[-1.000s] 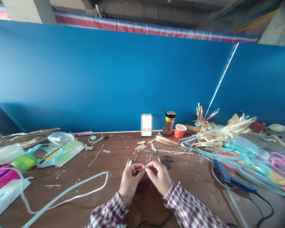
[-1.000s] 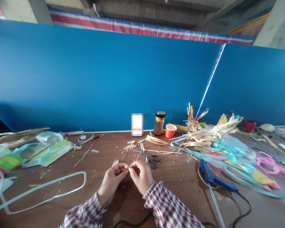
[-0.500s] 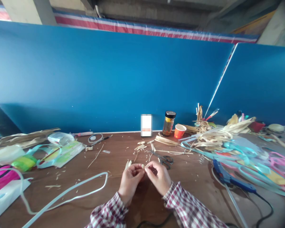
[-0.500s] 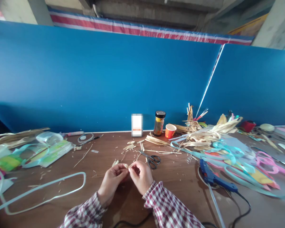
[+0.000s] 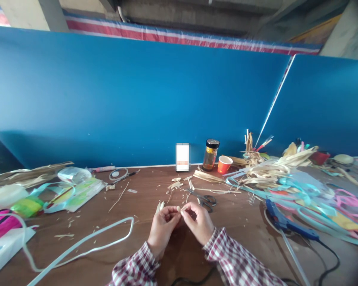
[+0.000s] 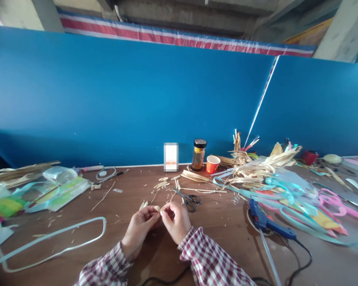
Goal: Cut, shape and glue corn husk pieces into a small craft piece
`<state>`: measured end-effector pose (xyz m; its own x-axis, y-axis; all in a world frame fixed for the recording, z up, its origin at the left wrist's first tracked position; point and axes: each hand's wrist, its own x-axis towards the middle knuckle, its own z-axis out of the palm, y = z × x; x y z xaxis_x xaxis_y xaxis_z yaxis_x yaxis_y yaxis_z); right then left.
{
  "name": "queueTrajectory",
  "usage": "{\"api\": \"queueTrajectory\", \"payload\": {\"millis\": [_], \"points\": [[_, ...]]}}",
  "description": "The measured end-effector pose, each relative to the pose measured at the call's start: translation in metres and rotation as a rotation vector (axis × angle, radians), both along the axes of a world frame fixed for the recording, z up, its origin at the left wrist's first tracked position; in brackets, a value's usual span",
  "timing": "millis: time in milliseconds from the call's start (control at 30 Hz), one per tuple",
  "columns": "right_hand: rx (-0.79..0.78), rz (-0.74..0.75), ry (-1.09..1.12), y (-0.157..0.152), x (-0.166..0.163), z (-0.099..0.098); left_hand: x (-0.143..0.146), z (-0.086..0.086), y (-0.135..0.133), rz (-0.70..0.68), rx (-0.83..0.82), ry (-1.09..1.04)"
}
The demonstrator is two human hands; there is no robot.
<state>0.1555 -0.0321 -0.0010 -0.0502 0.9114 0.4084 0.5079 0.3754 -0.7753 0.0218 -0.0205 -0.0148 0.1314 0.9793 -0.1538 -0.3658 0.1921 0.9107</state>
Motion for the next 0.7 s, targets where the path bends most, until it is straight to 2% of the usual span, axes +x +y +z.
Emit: {"api": "queueTrajectory", "payload": {"millis": [567,700], "points": [[0.001,-0.013,0.026,-0.0032,0.0006,0.0018,0.0009,-0.0003,-0.0022,-0.024,0.028,0.081],[0.001,-0.016,0.044,-0.0036,0.0008,0.0049,0.0013,-0.0003,-0.0027,-0.034,0.021,0.154]]}}
